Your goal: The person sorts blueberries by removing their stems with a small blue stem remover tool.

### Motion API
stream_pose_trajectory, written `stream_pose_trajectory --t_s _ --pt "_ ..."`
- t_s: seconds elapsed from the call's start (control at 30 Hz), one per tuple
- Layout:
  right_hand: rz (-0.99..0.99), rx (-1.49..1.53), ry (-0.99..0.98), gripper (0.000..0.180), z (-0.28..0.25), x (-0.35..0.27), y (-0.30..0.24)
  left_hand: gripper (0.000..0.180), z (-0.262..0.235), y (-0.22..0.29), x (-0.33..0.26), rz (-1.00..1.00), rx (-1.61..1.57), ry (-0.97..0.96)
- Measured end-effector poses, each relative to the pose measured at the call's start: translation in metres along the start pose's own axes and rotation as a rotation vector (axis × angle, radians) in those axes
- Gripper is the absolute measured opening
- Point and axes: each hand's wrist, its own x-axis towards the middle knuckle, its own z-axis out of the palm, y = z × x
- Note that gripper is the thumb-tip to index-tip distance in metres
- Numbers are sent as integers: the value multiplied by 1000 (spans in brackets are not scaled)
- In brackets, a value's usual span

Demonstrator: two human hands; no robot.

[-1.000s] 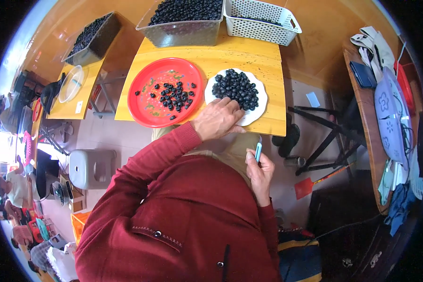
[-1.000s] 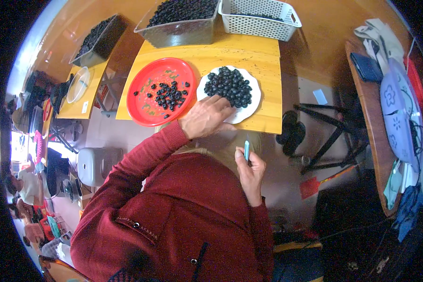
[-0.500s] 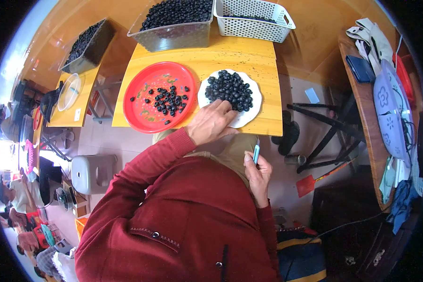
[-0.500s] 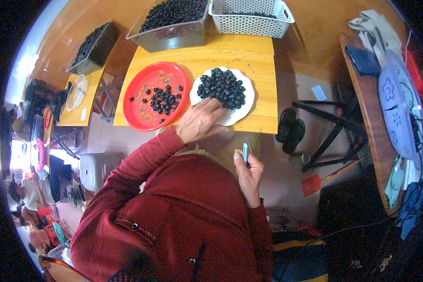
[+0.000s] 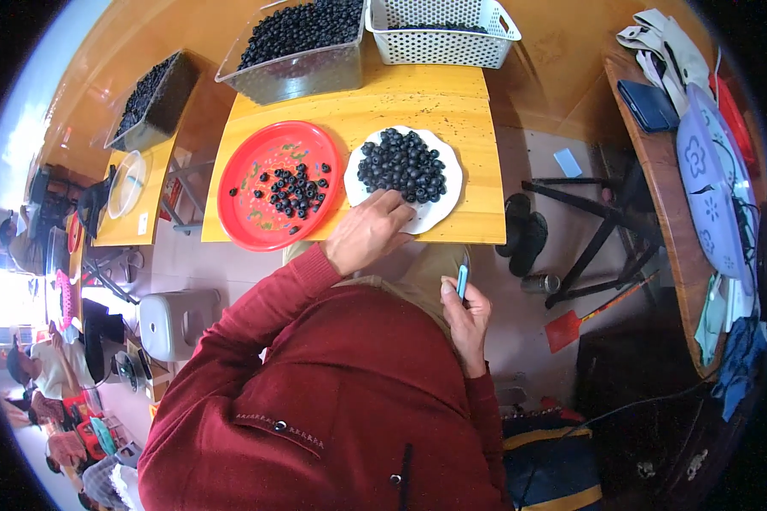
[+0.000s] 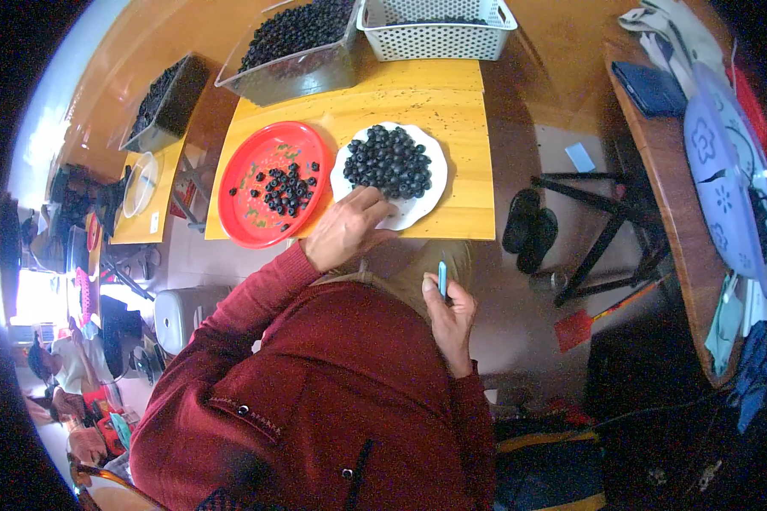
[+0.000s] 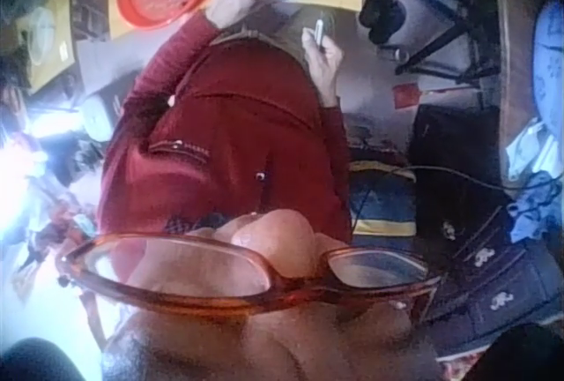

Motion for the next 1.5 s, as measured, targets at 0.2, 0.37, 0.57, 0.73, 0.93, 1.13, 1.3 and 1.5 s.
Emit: stream_pose_trajectory --t_s 0.2,0.37,0.57,0.73,0.93,1.13,1.3,1.5 --pt "15 29 5 19 -2 -1 2 32 -1 3 -2 -9 -119 56" --pt "42 16 26 20 -4 0 4 32 6 2 -7 -9 -121 153" --pt "38 7 35 20 -4 0 6 27 6 -2 -9 56 -61 131" --pt "45 22 29 20 -6 0 6 24 5 -2 -7 93 -88 130" --pt "35 -10 34 22 -10 0 10 19 6 -1 -7 112 -148 137" --pt "52 2 47 23 -13 0 9 16 8 2 -10 75 -249 267" --pt "20 -45 48 22 -16 2 6 15 8 6 -14 -75 -394 308" --pt "59 -13 52 22 -17 -2 -2 23 11 4 -15 -173 -594 309"
